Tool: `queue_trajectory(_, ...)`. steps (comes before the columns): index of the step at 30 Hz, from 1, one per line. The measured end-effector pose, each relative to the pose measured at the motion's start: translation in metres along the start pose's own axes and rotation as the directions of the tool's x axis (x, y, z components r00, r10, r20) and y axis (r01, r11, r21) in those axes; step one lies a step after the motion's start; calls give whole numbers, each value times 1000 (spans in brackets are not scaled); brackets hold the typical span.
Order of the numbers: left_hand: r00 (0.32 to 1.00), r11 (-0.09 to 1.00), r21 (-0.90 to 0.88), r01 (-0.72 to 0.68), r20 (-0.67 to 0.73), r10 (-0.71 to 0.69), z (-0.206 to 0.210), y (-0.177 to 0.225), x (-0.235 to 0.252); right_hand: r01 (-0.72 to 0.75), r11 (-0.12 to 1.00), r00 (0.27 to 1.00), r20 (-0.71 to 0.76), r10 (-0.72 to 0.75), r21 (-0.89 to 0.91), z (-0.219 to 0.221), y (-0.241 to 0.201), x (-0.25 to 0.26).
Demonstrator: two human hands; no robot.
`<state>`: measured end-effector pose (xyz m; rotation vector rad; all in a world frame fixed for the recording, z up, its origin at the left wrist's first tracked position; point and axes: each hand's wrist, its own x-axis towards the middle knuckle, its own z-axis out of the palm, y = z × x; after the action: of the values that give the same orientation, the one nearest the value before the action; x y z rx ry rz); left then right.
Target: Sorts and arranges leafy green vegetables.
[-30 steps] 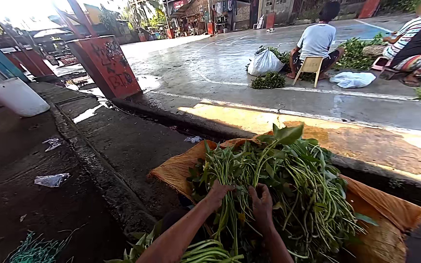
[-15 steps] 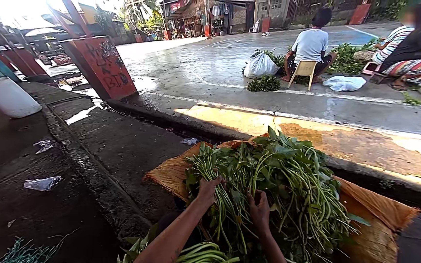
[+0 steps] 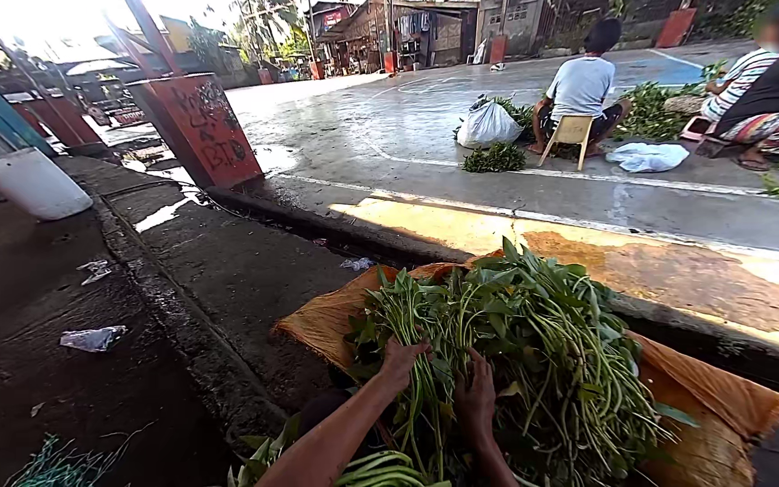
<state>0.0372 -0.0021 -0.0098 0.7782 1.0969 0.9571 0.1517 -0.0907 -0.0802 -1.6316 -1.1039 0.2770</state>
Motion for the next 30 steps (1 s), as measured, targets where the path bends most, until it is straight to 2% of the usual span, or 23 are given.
queue_trajectory(6,985,993,111,-47,170,28,5,-5,-3,112,993,994,-13,-112,26,7,-11,-6)
queue_trajectory(10,985,986,154,-71,168,45,8,-8,-2,120,992,993,-12,-120,37,10,-8,-8)
queue_trajectory(13,989,981,173,-83,139,59,6,-6,1,138,989,986,86,-141,45,2,-7,-5)
queue_trajectory(15,993,979,178,-99,80,86,1,-4,0,64,997,982,173,-71,46,-22,-4,-6)
queue_trajectory(18,991,979,157,-130,7,131,-7,3,-1,-47,999,988,145,47,2,-59,25,-17)
queue_trajectory(20,988,980,140,-142,-35,148,-11,6,-1,-102,994,972,210,110,-48,-79,45,-28)
queue_trajectory(24,987,985,109,-137,-74,146,-17,8,0,-70,977,881,447,154,-200,-90,64,-42)
queue_trajectory(28,983,986,73,-152,-93,158,-16,11,-2,-9,924,694,663,281,-382,-82,47,-45)
queue_trajectory(30,981,983,63,-170,-88,175,-17,9,0,30,881,624,697,352,-472,-72,51,-49)
